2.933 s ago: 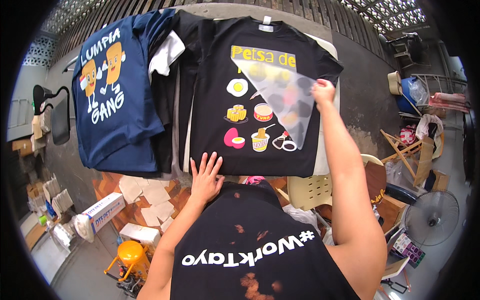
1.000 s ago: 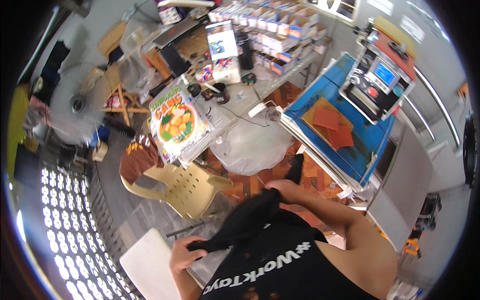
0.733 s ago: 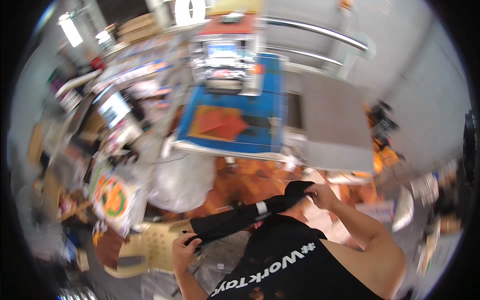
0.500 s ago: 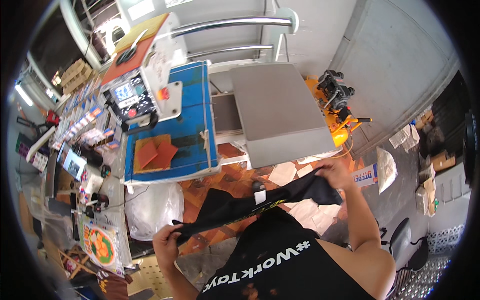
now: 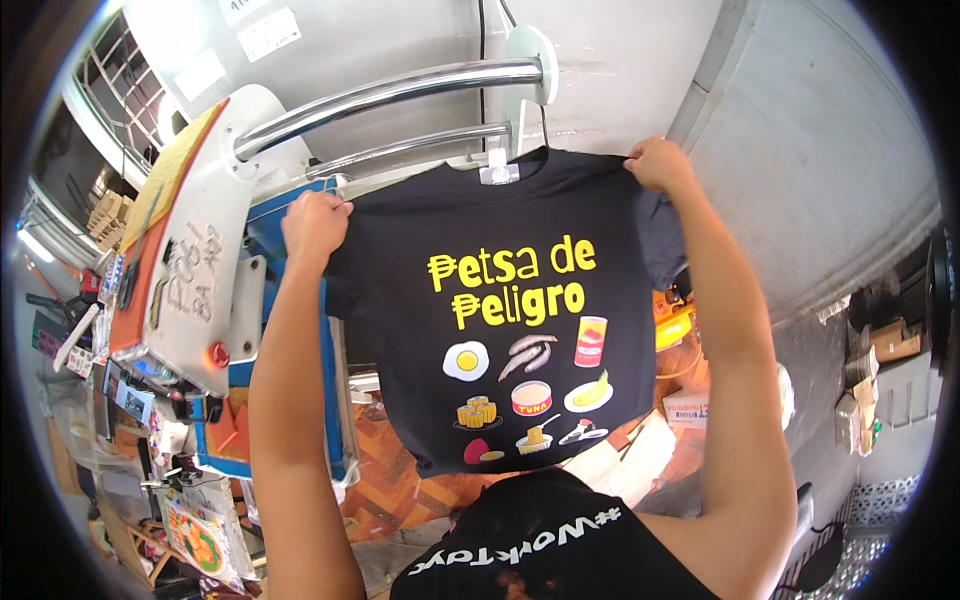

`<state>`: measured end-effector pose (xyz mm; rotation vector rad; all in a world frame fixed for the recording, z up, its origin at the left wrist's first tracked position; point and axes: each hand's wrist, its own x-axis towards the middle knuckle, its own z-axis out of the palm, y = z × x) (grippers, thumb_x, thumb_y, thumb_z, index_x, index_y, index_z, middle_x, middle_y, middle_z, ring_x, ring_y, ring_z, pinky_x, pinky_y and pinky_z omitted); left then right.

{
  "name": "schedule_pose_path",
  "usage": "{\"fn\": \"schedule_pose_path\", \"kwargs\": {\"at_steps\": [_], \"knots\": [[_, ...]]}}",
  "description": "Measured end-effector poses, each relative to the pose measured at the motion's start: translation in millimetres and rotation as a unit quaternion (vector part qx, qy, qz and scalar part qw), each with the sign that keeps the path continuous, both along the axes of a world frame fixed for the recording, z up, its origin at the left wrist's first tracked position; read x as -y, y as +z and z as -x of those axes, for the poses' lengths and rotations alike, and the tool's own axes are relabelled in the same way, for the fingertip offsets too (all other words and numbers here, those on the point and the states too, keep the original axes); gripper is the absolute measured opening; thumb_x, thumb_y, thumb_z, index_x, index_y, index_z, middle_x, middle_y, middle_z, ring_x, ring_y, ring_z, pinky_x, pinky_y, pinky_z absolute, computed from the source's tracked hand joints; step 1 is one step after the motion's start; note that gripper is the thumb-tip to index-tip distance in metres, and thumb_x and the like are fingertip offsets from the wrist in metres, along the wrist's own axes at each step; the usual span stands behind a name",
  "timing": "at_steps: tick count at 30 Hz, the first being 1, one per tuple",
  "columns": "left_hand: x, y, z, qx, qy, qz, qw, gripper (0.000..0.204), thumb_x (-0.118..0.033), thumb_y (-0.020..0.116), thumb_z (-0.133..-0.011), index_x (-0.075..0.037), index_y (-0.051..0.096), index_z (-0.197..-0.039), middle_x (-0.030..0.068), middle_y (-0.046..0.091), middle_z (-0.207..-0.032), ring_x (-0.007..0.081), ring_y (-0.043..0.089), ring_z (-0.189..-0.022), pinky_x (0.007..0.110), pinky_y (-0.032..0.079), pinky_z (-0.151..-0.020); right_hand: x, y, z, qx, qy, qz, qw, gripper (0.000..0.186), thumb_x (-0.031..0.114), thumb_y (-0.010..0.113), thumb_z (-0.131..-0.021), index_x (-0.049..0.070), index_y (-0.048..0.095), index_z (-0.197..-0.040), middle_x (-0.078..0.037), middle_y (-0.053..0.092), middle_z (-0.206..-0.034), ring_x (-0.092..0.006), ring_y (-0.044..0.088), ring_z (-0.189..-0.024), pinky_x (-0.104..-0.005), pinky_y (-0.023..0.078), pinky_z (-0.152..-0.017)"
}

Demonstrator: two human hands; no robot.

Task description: The person places t-shirts on a heat press, aligns them, and operates the machine to apply designs. They handle multiple shirts, including white and black ones, and move them between the press and a nearby table.

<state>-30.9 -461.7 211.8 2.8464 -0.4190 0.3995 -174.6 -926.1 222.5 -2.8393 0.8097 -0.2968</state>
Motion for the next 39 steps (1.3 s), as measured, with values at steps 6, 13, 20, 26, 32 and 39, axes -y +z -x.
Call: {"fn": "schedule_pose_path", "kwargs": {"at_steps": [6,13,20,26,32,39], "knots": [[61,-142,-139,-0.300,0.189,0.371,0.859,0.021,-0.009,0.058,-0.093,0.009,0.068,-0.099,0.0207,0.072,-0.093,0.0307,0.075,-0.075,0.037,0.062,-0.057,58,-164,-143,0.016,-0.192,-0.387,0.902,0.027,0.014,0.054,-0.086,-0.001,0.071,-0.101,-0.019,0.073,-0.095,-0.0337,0.072,-0.091,-0.0419,0.057,-0.086],[86,-203,-185,-0.039,0.038,0.344,0.937,0.037,-0.010,0.064,-0.092,0.004,0.057,-0.126,0.0216,0.064,-0.118,0.0329,0.069,-0.099,0.047,0.058,-0.082,11,-175,-202,0.064,-0.015,-0.163,0.984,0.057,0.042,0.063,-0.090,0.012,0.052,-0.138,-0.015,0.053,-0.142,-0.0326,0.049,-0.133,-0.0509,0.042,-0.107],[154,-216,-94,-0.043,-0.143,-0.038,0.988,0.060,-0.043,0.052,-0.098,-0.010,0.045,-0.147,0.0157,0.036,-0.156,0.0372,0.028,-0.146,0.059,0.017,-0.118,-64,-201,-161,-0.125,0.144,0.022,0.981,0.076,0.068,0.028,-0.097,0.023,0.026,-0.158,-0.011,0.017,-0.165,-0.0329,0.010,-0.153,-0.0549,0.004,-0.122],[100,-218,23,-0.062,-0.093,-0.022,0.993,0.069,-0.046,0.056,-0.094,-0.009,0.039,-0.150,0.0211,0.028,-0.159,0.0458,0.023,-0.146,0.061,0.016,-0.117,-83,-213,-39,-0.053,0.158,0.050,0.985,0.075,0.061,0.039,-0.097,0.015,0.029,-0.156,-0.017,0.021,-0.162,-0.0382,0.014,-0.151,-0.0570,0.008,-0.121],[28,-197,243,-0.121,-0.180,-0.025,0.976,0.076,-0.049,0.063,-0.087,-0.011,0.042,-0.149,0.0185,0.030,-0.159,0.0455,0.018,-0.148,0.064,0.009,-0.118,-136,-209,184,-0.119,0.057,-0.058,0.989,0.074,0.050,0.052,-0.096,0.015,0.027,-0.156,-0.021,0.018,-0.162,-0.0467,0.018,-0.147,-0.0567,0.019,-0.119],[24,-201,271,-0.036,-0.214,0.021,0.976,0.070,-0.043,0.064,-0.088,-0.008,0.045,-0.146,0.0197,0.034,-0.155,0.0466,0.025,-0.144,0.065,0.014,-0.116,-148,-219,229,-0.049,0.007,-0.057,0.997,0.067,0.051,0.049,-0.099,0.021,0.028,-0.155,-0.022,0.027,-0.158,-0.0430,0.029,-0.143,-0.0531,0.027,-0.116]]}}
